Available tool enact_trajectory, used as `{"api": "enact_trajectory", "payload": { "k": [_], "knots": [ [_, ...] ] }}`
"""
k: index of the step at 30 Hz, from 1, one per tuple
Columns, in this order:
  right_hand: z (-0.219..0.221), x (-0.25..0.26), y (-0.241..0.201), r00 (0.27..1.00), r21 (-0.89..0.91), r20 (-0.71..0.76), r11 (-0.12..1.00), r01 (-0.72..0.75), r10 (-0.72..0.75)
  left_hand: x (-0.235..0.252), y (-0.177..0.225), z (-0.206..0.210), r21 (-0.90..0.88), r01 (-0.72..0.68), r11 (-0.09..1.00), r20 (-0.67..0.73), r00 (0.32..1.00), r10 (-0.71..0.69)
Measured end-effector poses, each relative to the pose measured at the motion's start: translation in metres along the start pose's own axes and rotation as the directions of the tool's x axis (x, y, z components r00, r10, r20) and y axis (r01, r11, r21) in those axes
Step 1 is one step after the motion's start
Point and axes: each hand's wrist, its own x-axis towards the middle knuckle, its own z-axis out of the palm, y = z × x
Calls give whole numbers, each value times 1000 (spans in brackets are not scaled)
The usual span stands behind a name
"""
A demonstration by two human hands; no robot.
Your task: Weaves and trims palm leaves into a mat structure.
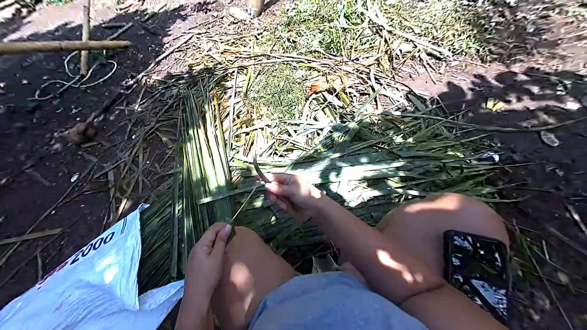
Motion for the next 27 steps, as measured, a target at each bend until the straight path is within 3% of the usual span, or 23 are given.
{"api": "enact_trajectory", "payload": {
  "k": [3,8,11,14,17,21,25,27],
  "knots": [
    [-18,-4,-17,995,29,-95,1000,4,-1,-3,-10,-10,11,-24,1000,28,999,24],
    [-56,-7,-19,994,268,-57,957,106,-95,0,-38,-30,-39,-88,995,77,993,91],
    [-43,-8,-20,992,230,-110,970,79,-54,8,-42,-39,90,-32,995,178,984,16],
    [-23,-5,-20,979,111,-206,993,32,-9,16,-15,-34,187,19,982,302,950,-76],
    [-2,-2,-10,973,44,-232,999,7,3,17,20,4,118,-36,992,223,975,9],
    [9,-5,10,992,77,-76,992,102,-96,19,47,47,81,-178,981,-19,984,180],
    [17,-12,20,996,-37,79,998,42,-39,22,57,53,37,-175,984,8,985,175],
    [17,-14,21,996,-61,85,997,41,-36,23,58,52,18,-156,988,32,987,155]
  ]
}}
